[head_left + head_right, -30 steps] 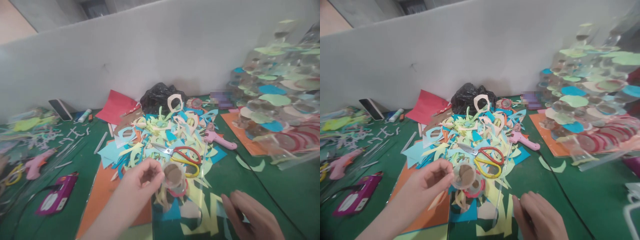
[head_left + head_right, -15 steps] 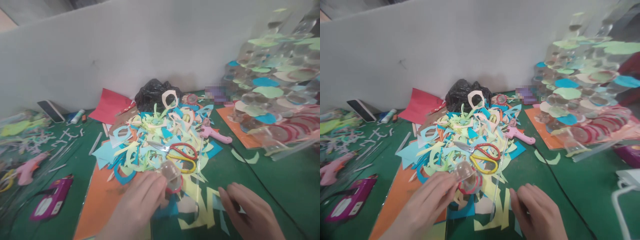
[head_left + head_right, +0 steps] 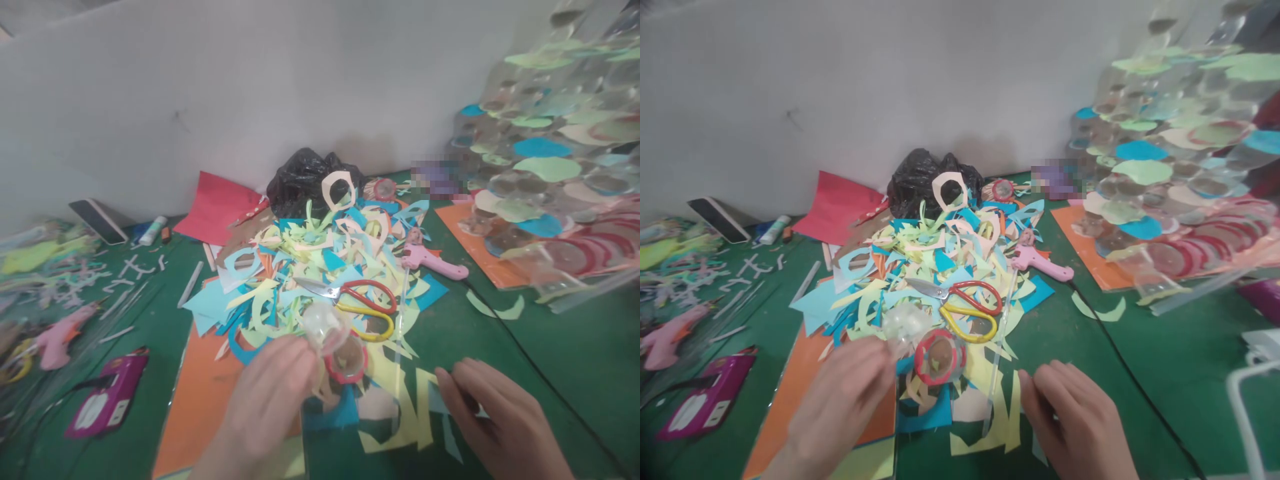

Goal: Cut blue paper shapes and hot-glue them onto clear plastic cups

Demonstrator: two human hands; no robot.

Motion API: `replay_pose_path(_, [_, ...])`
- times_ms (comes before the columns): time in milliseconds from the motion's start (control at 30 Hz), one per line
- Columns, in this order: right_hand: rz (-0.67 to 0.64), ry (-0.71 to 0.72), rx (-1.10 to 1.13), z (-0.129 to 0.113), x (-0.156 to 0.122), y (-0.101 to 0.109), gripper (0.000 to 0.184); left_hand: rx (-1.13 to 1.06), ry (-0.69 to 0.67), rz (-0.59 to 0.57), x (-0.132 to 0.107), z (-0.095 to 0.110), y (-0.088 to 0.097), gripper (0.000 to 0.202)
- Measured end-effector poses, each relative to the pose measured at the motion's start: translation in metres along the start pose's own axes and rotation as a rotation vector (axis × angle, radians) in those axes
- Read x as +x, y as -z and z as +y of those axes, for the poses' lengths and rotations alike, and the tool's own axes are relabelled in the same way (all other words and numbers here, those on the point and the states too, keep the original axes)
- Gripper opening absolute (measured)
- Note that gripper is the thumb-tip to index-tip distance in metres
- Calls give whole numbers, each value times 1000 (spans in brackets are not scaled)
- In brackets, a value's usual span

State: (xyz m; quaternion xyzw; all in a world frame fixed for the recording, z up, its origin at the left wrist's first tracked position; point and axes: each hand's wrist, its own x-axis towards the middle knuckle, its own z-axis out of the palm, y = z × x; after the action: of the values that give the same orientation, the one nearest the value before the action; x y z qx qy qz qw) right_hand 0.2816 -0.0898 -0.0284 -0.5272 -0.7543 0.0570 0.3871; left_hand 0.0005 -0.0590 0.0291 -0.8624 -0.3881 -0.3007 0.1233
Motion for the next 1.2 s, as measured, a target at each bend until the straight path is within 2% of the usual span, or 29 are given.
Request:
replay_pose_path(100, [14,5,4,0,1,0,33,-35,346,70,25,-19,-2,12])
replay_pose_path(133, [18,8,4,0,2,0,33,-50,464,48,35,-29,-2,7])
replay_pose_path(233, [20,20,-10,1,2,0,34,-142,765,88,68,-75,-6,8])
replay_pose_path(367, [0,37,-50,3,2,0,35,-268,909,141,105,-156,-19,15])
replay_pose_path(433, [0,46,-69,4,2,1,34,-275,948,115,120,-190,-24,31])
replay_pose_path(500, [-2,45,-74,6,2,1,33,-293,955,60,133,-209,-26,51])
replay_pose_path(533, [-2,40,-75,6,1,1,33,-292,956,34,138,-212,-26,59])
replay_pose_path(600, [0,22,-79,7,0,0,33,-281,941,-7,142,-203,-23,65])
replay_pose_path(700, [3,7,-71,7,0,0,33,-230,882,-43,133,-160,-15,47])
replay_pose_path(833, [-69,43,-4,-1,11,2,25,-259,771,-167,96,-83,2,28])
replay_pose_path(933, [-195,154,58,-16,32,4,7,-229,781,-228,63,-42,16,27])
replay_pose_path(967, [-211,194,67,-22,41,4,10,-221,829,-233,54,-33,20,28])
replay_pose_path(1033, [-335,258,65,-34,60,1,11,-201,919,-201,37,-24,27,30])
replay_pose_path(1133, [-561,279,20,-48,85,-12,16,-168,1029,-130,18,-21,35,31])
replay_pose_path(1200, [-649,330,-58,-53,98,-22,18,-152,1116,-79,6,-18,39,33])
